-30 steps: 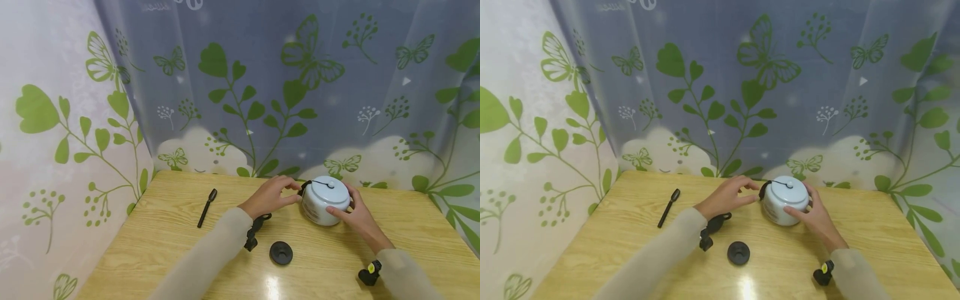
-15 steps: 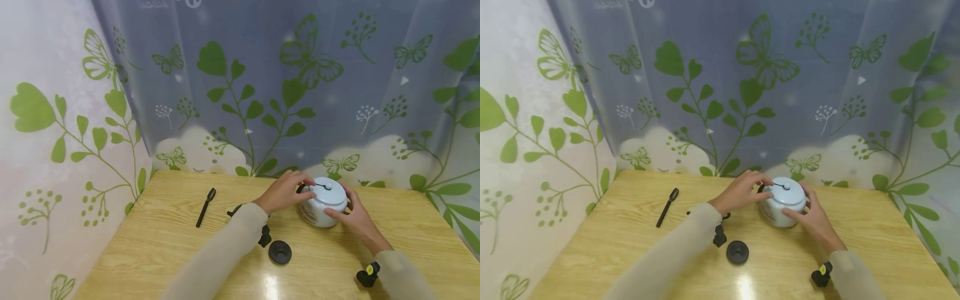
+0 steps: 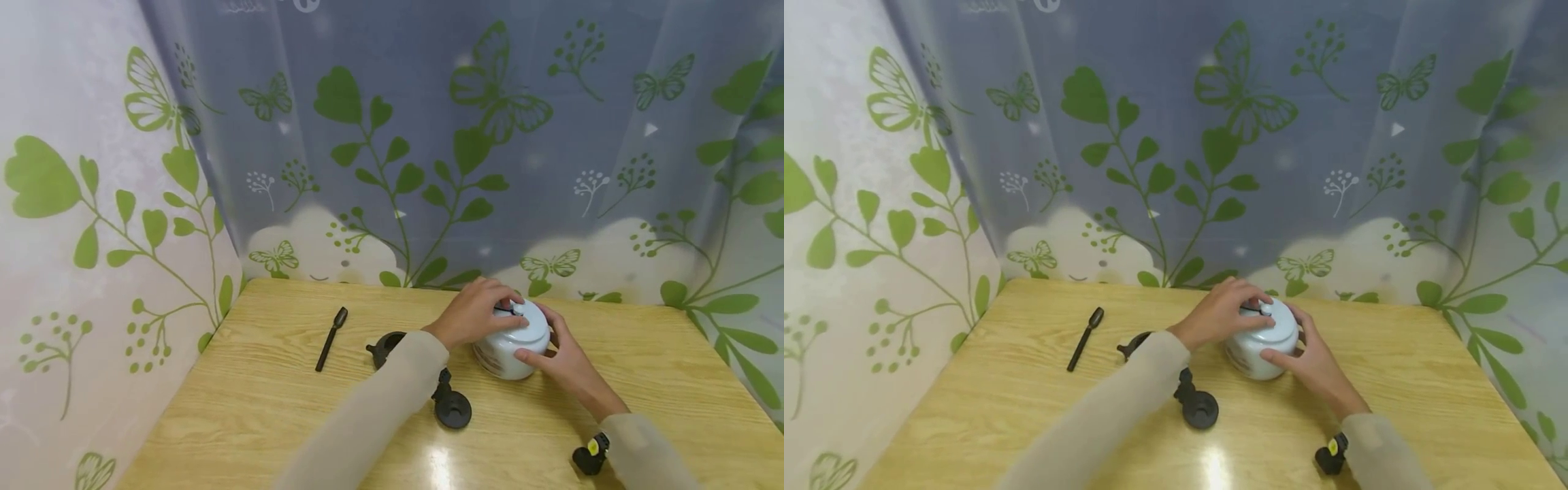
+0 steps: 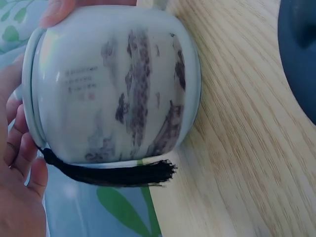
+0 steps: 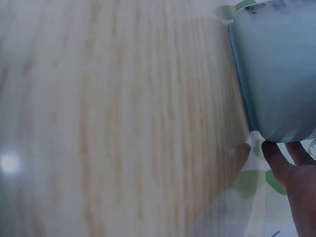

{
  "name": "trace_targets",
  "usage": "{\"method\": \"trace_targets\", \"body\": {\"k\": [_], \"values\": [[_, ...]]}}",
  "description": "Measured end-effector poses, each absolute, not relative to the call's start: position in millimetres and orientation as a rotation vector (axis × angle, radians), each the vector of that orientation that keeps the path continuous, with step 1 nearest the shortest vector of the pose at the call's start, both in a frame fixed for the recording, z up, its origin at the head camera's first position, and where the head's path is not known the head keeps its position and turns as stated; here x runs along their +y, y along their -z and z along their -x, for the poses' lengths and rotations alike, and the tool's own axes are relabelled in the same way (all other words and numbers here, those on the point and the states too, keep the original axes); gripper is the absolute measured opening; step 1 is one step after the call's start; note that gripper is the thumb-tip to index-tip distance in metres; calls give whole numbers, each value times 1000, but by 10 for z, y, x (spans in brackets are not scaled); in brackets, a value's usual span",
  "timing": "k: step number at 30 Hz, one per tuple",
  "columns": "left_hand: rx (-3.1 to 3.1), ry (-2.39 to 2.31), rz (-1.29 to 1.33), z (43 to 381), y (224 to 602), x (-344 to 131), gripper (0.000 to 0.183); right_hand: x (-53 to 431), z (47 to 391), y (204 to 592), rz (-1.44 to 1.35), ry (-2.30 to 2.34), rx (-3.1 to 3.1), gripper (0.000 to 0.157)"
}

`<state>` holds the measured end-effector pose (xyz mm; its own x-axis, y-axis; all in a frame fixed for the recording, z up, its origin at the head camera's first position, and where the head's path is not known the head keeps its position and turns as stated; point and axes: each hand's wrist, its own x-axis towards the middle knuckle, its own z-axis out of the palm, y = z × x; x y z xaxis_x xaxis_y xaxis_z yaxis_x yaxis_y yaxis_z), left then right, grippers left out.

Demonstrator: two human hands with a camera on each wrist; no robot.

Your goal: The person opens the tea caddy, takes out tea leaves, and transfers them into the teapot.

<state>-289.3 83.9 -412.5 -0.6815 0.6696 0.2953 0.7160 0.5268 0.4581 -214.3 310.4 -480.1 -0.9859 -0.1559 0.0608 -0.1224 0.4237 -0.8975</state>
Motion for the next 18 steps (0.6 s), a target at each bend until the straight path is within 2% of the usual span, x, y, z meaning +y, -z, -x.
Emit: {"method": "trace_targets", "body": {"k": [18], "values": [[-2629, 632, 1381, 2953, 4110, 944, 26, 3131, 2184, 4801, 245, 1641, 2583, 102]]}}
